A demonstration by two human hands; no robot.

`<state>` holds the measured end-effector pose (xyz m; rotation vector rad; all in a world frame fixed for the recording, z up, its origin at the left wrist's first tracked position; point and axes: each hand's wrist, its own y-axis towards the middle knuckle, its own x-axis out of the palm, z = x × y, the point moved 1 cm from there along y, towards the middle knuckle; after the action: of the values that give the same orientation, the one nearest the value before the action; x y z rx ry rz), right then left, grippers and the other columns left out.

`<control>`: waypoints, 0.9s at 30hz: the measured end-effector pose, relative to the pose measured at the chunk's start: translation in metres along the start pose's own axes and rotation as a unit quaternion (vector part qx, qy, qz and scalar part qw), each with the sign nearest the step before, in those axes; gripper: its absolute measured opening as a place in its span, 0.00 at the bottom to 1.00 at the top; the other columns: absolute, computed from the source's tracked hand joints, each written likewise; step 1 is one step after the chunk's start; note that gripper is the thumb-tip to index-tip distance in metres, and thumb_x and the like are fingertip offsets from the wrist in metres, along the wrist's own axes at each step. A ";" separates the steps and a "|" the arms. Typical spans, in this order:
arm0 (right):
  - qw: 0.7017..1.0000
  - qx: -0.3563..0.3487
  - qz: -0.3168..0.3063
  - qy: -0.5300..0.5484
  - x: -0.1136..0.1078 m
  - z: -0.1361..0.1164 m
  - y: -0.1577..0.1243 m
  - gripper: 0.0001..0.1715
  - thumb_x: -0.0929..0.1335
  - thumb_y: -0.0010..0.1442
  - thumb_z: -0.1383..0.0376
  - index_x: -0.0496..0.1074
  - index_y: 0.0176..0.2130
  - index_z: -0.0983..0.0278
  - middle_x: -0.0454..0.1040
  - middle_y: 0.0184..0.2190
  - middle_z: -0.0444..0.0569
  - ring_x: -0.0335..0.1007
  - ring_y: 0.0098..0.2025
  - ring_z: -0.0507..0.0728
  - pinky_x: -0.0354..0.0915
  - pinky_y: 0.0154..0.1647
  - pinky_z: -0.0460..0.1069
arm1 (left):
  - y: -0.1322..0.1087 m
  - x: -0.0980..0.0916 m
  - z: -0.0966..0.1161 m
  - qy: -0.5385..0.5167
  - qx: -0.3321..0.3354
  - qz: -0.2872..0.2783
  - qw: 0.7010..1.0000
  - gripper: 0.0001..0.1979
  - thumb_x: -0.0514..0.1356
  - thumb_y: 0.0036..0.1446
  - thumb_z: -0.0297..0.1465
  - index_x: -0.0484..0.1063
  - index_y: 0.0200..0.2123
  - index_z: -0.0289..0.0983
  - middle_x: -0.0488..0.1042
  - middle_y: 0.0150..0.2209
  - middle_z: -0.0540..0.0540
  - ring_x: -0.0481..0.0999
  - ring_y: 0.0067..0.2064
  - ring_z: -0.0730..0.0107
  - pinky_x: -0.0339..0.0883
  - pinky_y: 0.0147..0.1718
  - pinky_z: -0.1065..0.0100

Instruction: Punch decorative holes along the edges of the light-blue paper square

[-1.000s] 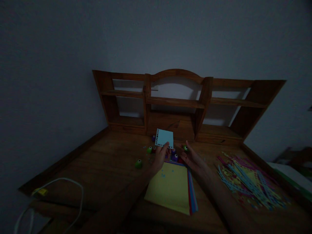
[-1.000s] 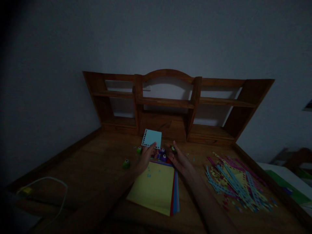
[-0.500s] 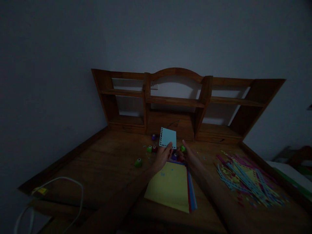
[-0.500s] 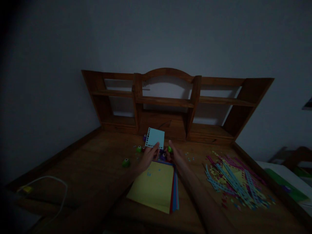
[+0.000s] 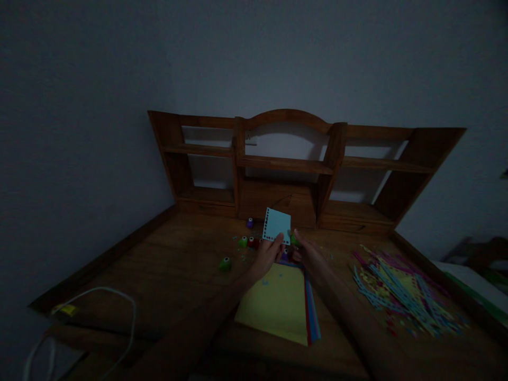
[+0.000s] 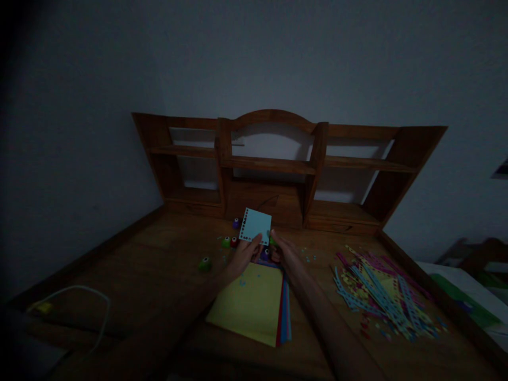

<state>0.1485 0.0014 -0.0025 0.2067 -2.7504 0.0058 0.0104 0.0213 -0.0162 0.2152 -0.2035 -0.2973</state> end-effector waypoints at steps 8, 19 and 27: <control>1.000 0.007 -0.017 0.016 0.003 -0.005 -0.002 0.21 0.70 0.54 0.48 0.68 0.28 0.64 0.62 0.21 0.43 0.47 0.20 0.48 0.45 0.20 0.47 | 0.001 -0.001 -0.003 0.007 -0.013 0.011 1.000 0.20 0.55 0.57 0.48 0.64 0.29 0.35 0.60 0.21 0.53 0.59 0.19 0.79 0.50 0.18 0.75; 0.999 0.007 -0.040 0.024 0.006 -0.009 -0.001 0.18 0.71 0.55 0.53 0.70 0.29 0.65 0.62 0.23 0.43 0.49 0.21 0.48 0.46 0.22 0.47 | 0.002 -0.003 -0.002 0.010 0.012 -0.006 1.000 0.21 0.53 0.59 0.47 0.62 0.26 0.35 0.59 0.19 0.53 0.57 0.19 0.79 0.50 0.18 0.74; 0.999 -0.005 -0.044 0.008 0.005 -0.008 -0.001 0.19 0.71 0.54 0.51 0.70 0.28 0.64 0.62 0.21 0.42 0.51 0.21 0.49 0.48 0.23 0.48 | 0.003 -0.002 -0.004 -0.024 -0.024 0.021 0.999 0.20 0.57 0.55 0.48 0.64 0.29 0.35 0.60 0.21 0.53 0.59 0.20 0.78 0.51 0.18 0.75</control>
<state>0.1469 -0.0005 0.0063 0.3244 -2.7216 -0.0297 0.0103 0.0248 -0.0193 0.1568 -0.2480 -0.2655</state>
